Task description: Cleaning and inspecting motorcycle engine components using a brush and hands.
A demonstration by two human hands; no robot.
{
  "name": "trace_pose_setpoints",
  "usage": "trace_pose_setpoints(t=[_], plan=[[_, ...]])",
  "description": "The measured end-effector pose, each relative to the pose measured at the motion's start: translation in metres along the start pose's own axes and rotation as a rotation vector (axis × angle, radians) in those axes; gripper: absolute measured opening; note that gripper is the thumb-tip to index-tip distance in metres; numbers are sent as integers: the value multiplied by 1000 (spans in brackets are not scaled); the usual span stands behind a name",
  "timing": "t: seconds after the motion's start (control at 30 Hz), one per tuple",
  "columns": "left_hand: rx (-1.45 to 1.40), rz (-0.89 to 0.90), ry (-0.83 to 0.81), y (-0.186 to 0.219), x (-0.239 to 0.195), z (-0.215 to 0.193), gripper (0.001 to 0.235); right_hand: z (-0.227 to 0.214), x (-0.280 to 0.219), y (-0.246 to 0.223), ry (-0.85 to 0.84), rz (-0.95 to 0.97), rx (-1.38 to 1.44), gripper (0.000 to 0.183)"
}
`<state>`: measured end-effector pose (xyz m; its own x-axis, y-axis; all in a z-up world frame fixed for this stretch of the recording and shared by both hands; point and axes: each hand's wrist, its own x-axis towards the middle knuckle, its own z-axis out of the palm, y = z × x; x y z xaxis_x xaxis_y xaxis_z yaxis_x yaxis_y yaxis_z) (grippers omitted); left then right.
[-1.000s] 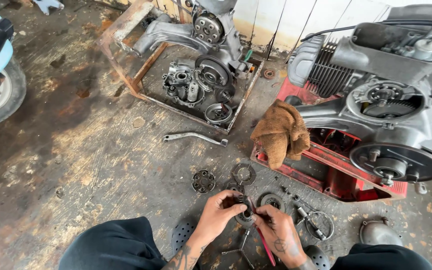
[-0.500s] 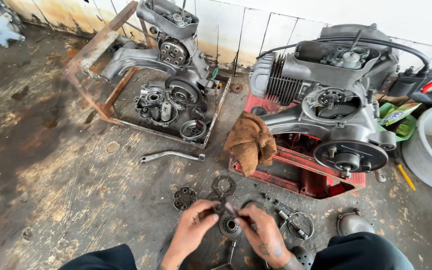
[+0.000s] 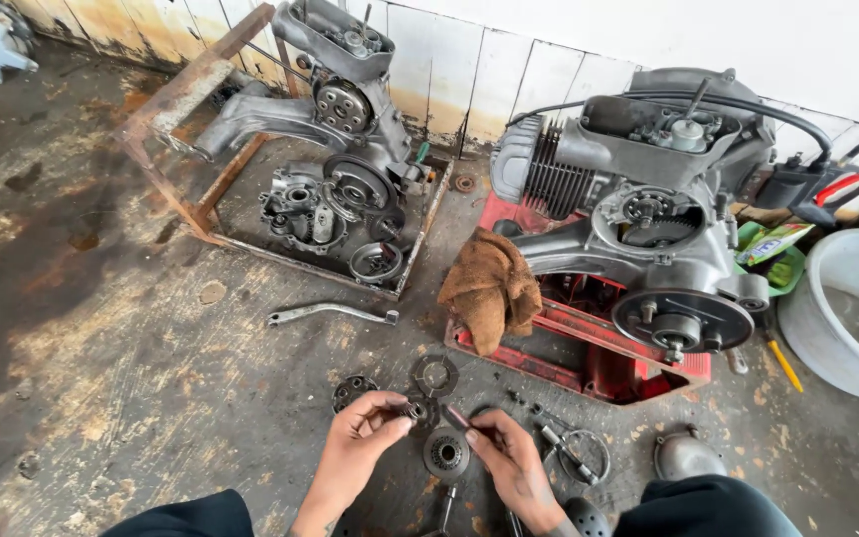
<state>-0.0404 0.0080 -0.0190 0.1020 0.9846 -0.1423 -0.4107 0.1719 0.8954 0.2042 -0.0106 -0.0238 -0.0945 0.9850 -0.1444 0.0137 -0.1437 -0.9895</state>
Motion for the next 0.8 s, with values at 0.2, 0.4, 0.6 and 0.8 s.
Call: trace_pose_setpoints(t=[0.2,0.4,0.6,0.8], plan=[[-111,-145,-33,-8,-7,17,26,-1,14,55,26,-1,-30,14],[-2,-165,50,-10,-2,11,29,1,16,55,-59,-323,-59,9],[-63,-48,107,24,3,9,49,-13,31,81,53,5,-139,17],[-67,-84,-4,1,-1,22,48,-5,23,79,20,-79,-91,15]])
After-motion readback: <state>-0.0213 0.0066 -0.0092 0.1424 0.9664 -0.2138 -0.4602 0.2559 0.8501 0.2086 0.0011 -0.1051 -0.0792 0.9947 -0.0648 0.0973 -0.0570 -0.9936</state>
